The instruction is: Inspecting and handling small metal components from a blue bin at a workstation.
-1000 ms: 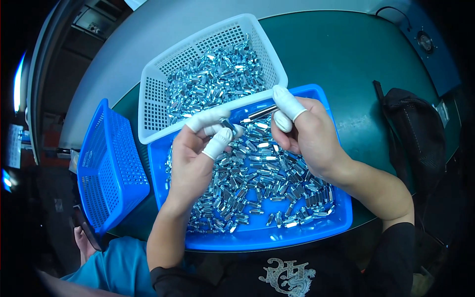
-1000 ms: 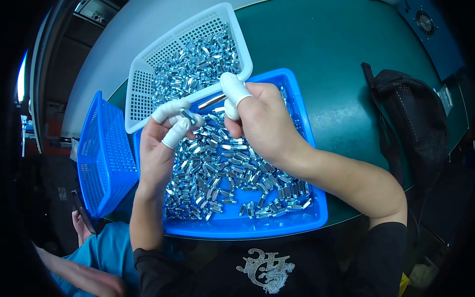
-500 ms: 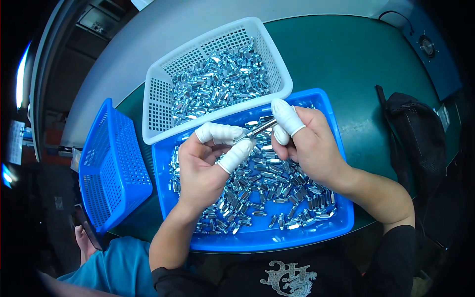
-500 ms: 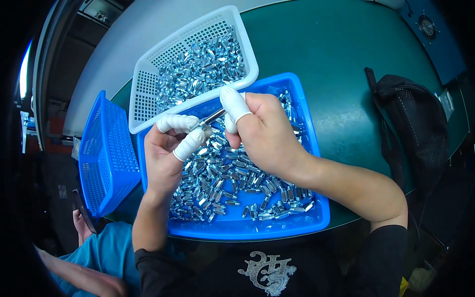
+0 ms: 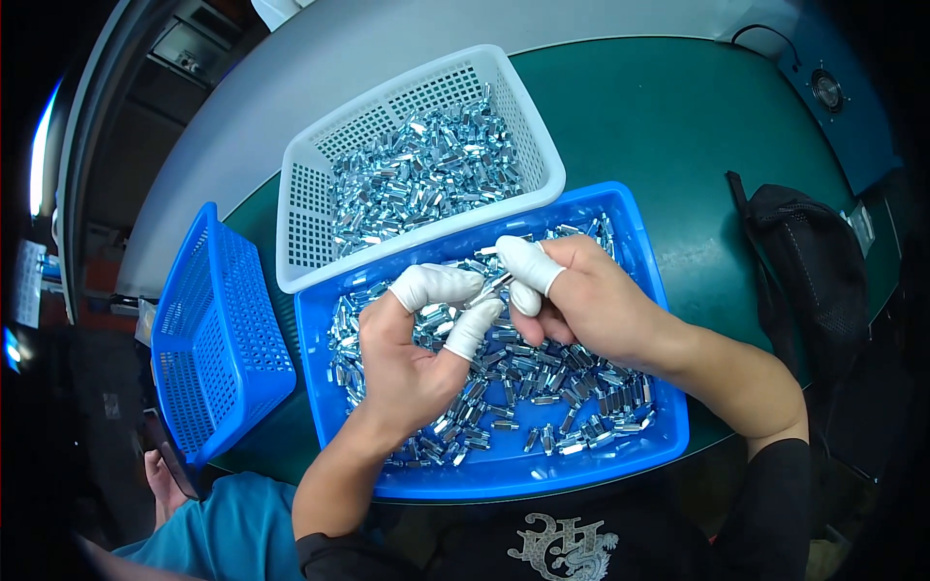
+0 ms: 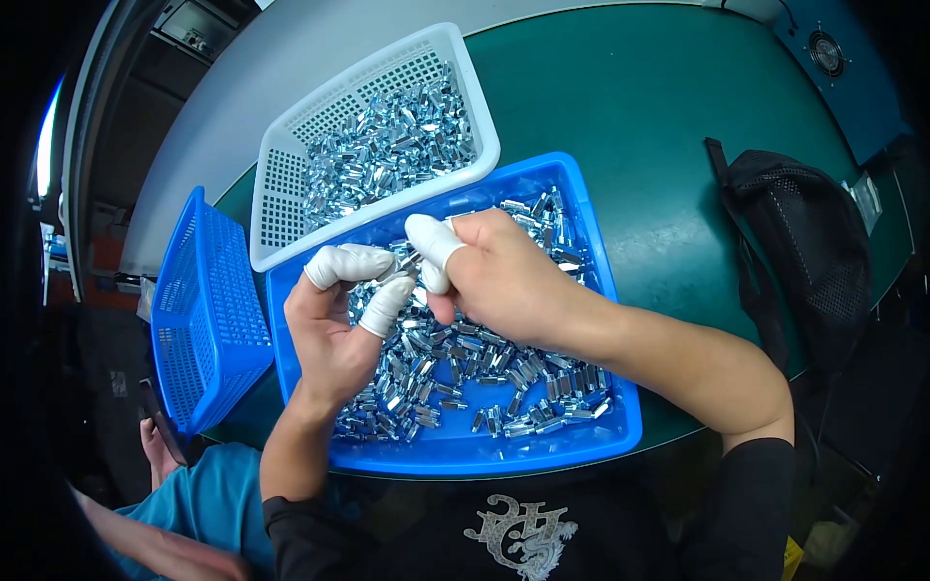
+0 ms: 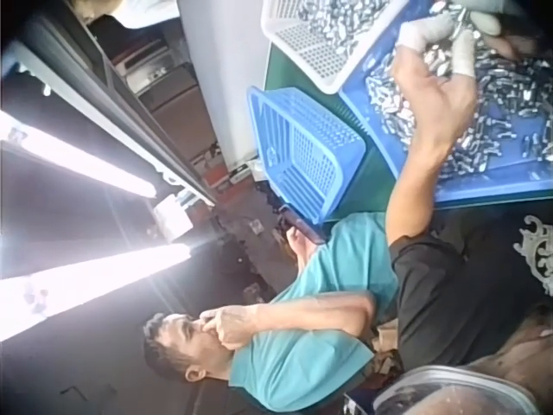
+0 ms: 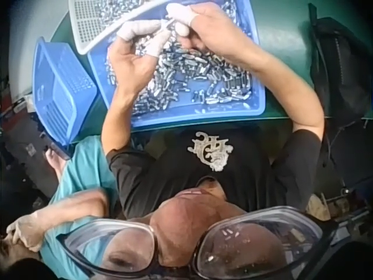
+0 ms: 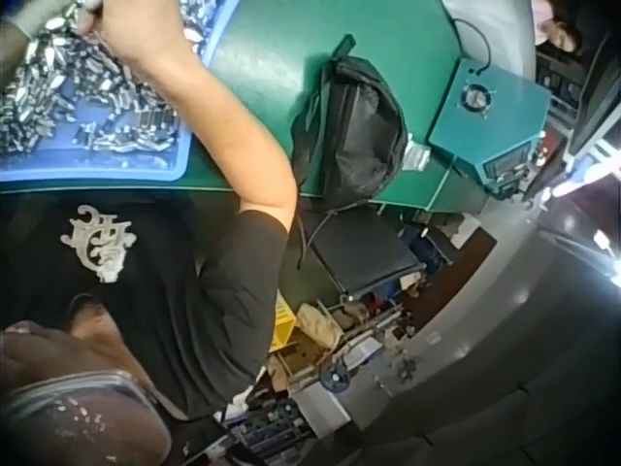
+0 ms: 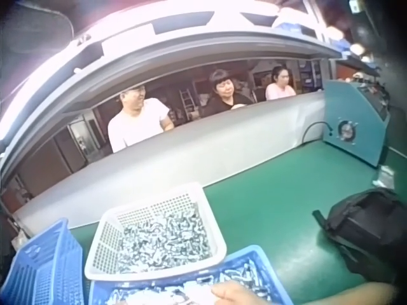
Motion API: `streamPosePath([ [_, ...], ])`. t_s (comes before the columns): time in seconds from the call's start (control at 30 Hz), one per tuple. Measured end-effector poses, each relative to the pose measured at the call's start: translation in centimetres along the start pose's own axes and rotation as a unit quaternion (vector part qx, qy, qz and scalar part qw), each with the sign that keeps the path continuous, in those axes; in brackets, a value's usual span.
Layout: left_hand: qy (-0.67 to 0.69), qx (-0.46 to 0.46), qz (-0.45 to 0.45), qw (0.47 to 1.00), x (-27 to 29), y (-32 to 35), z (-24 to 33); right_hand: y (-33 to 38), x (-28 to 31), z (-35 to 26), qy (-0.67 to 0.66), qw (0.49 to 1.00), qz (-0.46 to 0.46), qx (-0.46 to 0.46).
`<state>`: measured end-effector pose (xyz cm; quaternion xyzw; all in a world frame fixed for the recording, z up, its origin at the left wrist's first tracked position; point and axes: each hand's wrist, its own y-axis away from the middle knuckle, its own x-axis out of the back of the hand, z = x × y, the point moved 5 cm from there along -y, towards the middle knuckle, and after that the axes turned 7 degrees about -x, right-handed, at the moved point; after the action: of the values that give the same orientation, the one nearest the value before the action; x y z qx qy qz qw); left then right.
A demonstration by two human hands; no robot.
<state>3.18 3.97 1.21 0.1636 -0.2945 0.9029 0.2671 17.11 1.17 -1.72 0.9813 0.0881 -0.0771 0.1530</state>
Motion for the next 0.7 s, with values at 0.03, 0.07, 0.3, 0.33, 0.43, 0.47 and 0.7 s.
streamPosePath([
  [0.03, -0.004, 0.027, 0.003, 1.0, 0.0, -0.1, 0.1, 0.0, 0.1, 0.0, -0.04, 0.999, 0.005, -0.027],
  [0.07, -0.005, 0.027, 0.004, 1.0, -0.1, -0.4, 0.3, 0.0, 0.2, 0.2, -0.079, 0.995, 0.01, -0.055],
  [0.3, -0.033, 0.007, 0.031, 0.999, 0.2, -0.4, -0.3, -0.2, 0.3, 0.8, -0.141, 0.986, -0.009, -0.094],
  [0.33, -0.033, 0.007, 0.033, 0.999, 0.1, -0.5, -0.1, -0.1, 0.2, 0.8, -0.148, 0.984, -0.019, -0.099],
  [0.43, -0.117, -0.188, 0.048, 0.974, -0.2, -1.0, 2.9, 0.0, -0.3, 1.1, -0.199, 0.961, -0.105, -0.161],
  [0.47, -0.115, -0.188, 0.049, 0.974, -0.2, -1.1, 3.2, 0.1, -0.2, 1.2, -0.198, 0.961, -0.103, -0.163],
  [0.7, -0.084, -0.168, 0.031, 0.982, -0.3, -1.4, 3.2, 0.4, -0.8, 1.4, -0.172, 0.953, -0.143, -0.202],
])
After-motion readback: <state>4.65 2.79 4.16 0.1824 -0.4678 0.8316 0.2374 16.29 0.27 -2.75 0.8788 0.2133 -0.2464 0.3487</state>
